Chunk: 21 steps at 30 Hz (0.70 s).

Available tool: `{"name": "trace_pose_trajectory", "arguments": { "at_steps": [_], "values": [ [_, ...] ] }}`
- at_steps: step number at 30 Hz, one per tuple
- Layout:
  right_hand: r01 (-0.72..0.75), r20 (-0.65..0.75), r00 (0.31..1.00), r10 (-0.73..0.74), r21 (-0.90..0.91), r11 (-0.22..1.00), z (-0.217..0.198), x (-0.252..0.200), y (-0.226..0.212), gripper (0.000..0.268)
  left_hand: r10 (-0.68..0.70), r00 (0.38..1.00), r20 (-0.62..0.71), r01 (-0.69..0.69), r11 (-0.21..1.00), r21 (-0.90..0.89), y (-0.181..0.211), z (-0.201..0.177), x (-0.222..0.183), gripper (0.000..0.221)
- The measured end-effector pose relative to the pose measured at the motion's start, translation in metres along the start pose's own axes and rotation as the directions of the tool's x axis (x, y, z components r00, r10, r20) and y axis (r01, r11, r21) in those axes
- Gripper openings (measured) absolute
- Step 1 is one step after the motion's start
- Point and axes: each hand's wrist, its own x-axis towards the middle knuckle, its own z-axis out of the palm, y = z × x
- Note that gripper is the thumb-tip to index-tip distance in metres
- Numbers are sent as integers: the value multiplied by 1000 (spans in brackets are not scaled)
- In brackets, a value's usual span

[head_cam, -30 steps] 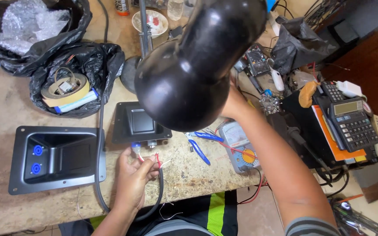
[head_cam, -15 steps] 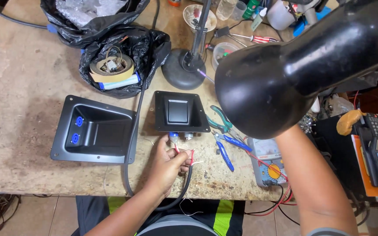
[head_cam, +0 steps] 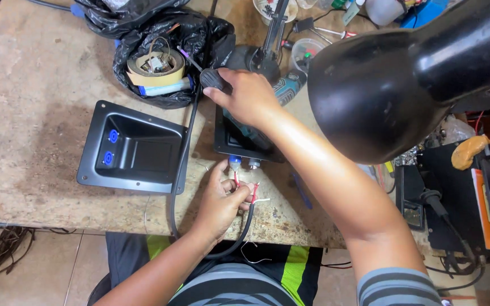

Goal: Wiring an electronic panel and selecting heat shrink tubing for insulation on a repair bench.

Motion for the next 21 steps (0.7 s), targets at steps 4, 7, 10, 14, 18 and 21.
{"name": "trace_pose_trajectory", "arguments": {
  "at_steps": [4, 7, 10, 14, 18, 21],
  "values": [
    [-87, 35, 995, 90, -86, 992, 29, 9, 4, 64, 12, 1000, 11, -12, 1000, 12, -4, -2, 3, 87],
    [-160, 73, 984, 165, -71, 985, 40, 19, 14, 66, 5, 1000, 19, -5, 1000, 15, 4, -1, 0, 89],
    [-184, 163, 968, 193, -73, 980, 31, 21, 7, 78, -89, 996, -10, 89, 990, 108, 26, 5, -8, 86],
    [-104, 265, 958, 106, -21, 994, 18, 10, 19, 90, -168, 985, -35, 171, 977, 126, 17, 6, -3, 81],
    [112, -36, 993, -110, 62, 992, -17, -45, 33, 64, -175, 984, -39, 178, 979, 95, 20, 7, -4, 71],
    [245, -337, 929, -155, 244, 938, -38, -112, 23, 38, -179, 982, -52, 185, 973, 142, 25, 8, -7, 71]
  ]
}}
